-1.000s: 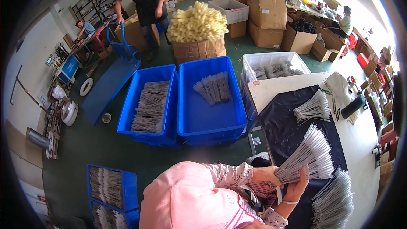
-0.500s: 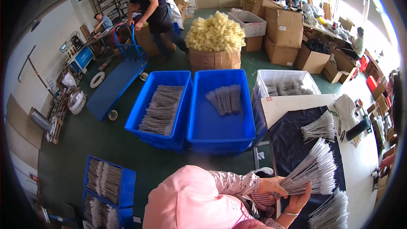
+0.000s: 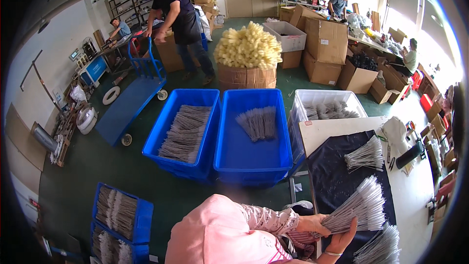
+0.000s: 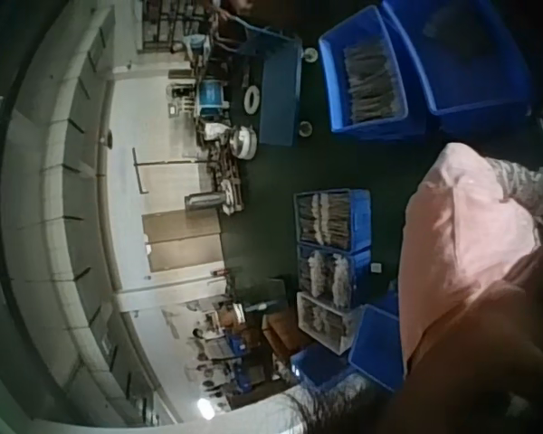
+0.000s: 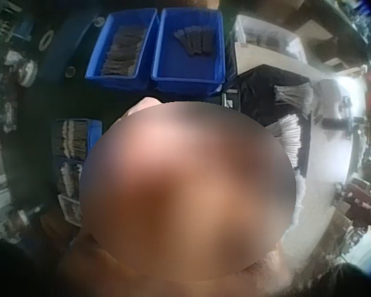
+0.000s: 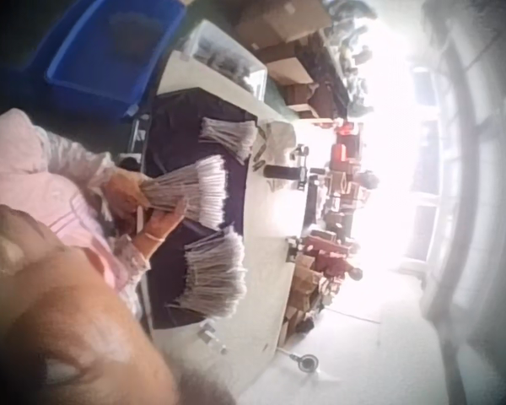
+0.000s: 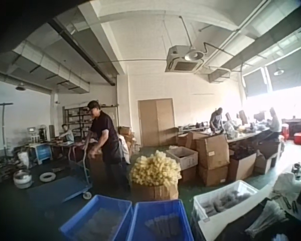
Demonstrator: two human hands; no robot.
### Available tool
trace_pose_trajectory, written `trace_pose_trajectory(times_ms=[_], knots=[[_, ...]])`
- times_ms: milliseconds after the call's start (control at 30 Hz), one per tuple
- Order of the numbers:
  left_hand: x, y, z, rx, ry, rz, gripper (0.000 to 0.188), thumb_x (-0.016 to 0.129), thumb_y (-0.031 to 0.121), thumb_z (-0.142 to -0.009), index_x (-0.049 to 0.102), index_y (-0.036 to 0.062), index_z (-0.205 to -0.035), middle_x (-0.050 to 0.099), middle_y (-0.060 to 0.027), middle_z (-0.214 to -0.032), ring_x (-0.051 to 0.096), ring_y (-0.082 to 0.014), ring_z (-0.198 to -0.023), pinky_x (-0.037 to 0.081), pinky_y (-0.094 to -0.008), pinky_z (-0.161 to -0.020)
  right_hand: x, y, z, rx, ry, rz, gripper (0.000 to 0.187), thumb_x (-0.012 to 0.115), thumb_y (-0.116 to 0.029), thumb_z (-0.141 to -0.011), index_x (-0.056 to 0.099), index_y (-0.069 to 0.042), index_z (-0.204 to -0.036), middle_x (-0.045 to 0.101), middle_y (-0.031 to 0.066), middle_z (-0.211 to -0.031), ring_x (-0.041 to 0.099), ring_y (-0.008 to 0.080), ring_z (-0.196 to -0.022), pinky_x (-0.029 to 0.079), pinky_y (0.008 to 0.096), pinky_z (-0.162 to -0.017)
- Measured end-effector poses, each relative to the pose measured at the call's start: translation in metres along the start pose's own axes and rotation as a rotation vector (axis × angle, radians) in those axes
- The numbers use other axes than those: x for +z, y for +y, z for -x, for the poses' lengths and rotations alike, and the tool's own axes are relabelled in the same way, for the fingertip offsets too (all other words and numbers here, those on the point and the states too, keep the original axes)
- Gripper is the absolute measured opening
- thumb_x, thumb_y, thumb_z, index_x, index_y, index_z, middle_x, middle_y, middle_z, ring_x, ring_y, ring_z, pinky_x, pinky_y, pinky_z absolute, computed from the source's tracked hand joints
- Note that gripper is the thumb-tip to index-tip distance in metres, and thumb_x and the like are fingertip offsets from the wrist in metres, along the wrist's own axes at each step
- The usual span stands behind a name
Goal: The person gathers bundles of white bristle brushes from a table and places them into blue plastic bins. They repeatedly pick up groups of brushes, align them, and deposit them into the bins.
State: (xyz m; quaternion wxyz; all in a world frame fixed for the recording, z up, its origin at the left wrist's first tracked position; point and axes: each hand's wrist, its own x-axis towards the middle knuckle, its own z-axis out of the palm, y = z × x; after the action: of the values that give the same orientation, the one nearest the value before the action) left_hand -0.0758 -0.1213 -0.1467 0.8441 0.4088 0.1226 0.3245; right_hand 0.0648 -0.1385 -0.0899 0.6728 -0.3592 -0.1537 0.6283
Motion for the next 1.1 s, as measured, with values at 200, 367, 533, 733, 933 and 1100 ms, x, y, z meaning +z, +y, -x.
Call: trace_pose_trajectory(times_ms=[200,367,533,733,933,1100], knots=[[0.012,0.023,0.008,-0.118,0.022,0.074,0.064,0.074,0.027,-0.081,0.041,0.0082,-0.132,0.055,-0.0004,-0.097,0.052,-0.0085,-0.085,0.047,-0.0244,-0.066,-0.039,-0.002,-0.019,-0.011,-0.066,0.075,0.041,0.059,-0.032,-0.089,0.054,0.000,-0.114,0.060,0.0101,-0.108,0.059,0.0203,-0.096,0.049,0.0349,-0.083],[0.005,0.001,0.005,-0.076,0.045,0.074,0.060,0.073,0.025,-0.082,0.042,0.0061,-0.130,0.057,-0.0009,-0.099,0.054,-0.0096,-0.085,0.048,-0.0239,-0.071,-0.007,0.000,-0.002,-0.086,0.031,0.067,0.034,0.058,-0.027,-0.090,0.055,0.001,-0.109,0.061,0.0093,-0.100,0.061,0.0186,-0.089,0.052,0.0324,-0.077],[0.007,-0.006,0.005,-0.108,0.113,0.061,0.055,0.071,0.017,-0.082,0.043,0.0029,-0.127,0.058,-0.0010,-0.104,0.055,-0.0091,-0.092,0.047,-0.0235,-0.081,-0.051,0.008,-0.017,-0.149,-0.027,0.211,0.036,0.059,-0.028,-0.089,0.054,0.002,-0.110,0.061,0.0111,-0.103,0.061,0.0200,-0.090,0.052,0.0347,-0.078],[0.001,-0.008,-0.001,-0.099,0.095,0.047,0.056,0.072,0.015,-0.081,0.044,0.0016,-0.127,0.058,-0.0017,-0.109,0.054,-0.0090,-0.096,0.046,-0.0230,-0.086,-0.032,0.005,-0.010,-0.019,0.023,-0.013,0.035,0.059,-0.026,-0.090,0.055,0.002,-0.111,0.061,0.0115,-0.104,0.060,0.0206,-0.094,0.049,0.0359,-0.083],[0.004,-0.004,-0.004,-0.104,0.101,0.016,0.058,0.075,0.022,-0.081,0.044,0.0027,-0.126,0.057,-0.0009,-0.107,0.054,-0.0091,-0.096,0.046,-0.0230,-0.084,-0.049,0.004,-0.013,-0.002,0.017,-0.077,0.037,0.058,-0.025,-0.091,0.055,0.003,-0.114,0.061,0.0110,-0.101,0.060,0.0196,-0.094,0.049,0.0368,-0.085],[0.016,0.008,-0.004,-0.017,0.105,0.069,0.063,0.076,0.031,-0.079,0.042,0.0044,-0.125,0.054,-0.0010,-0.107,0.051,-0.0090,-0.099,0.044,-0.0229,-0.086,-0.055,0.001,-0.012,-0.036,0.003,-0.102,0.040,0.057,-0.024,-0.092,0.050,0.000,-0.123,0.059,0.0104,-0.104,0.058,0.0181,-0.097,0.048,0.0391,-0.086]])
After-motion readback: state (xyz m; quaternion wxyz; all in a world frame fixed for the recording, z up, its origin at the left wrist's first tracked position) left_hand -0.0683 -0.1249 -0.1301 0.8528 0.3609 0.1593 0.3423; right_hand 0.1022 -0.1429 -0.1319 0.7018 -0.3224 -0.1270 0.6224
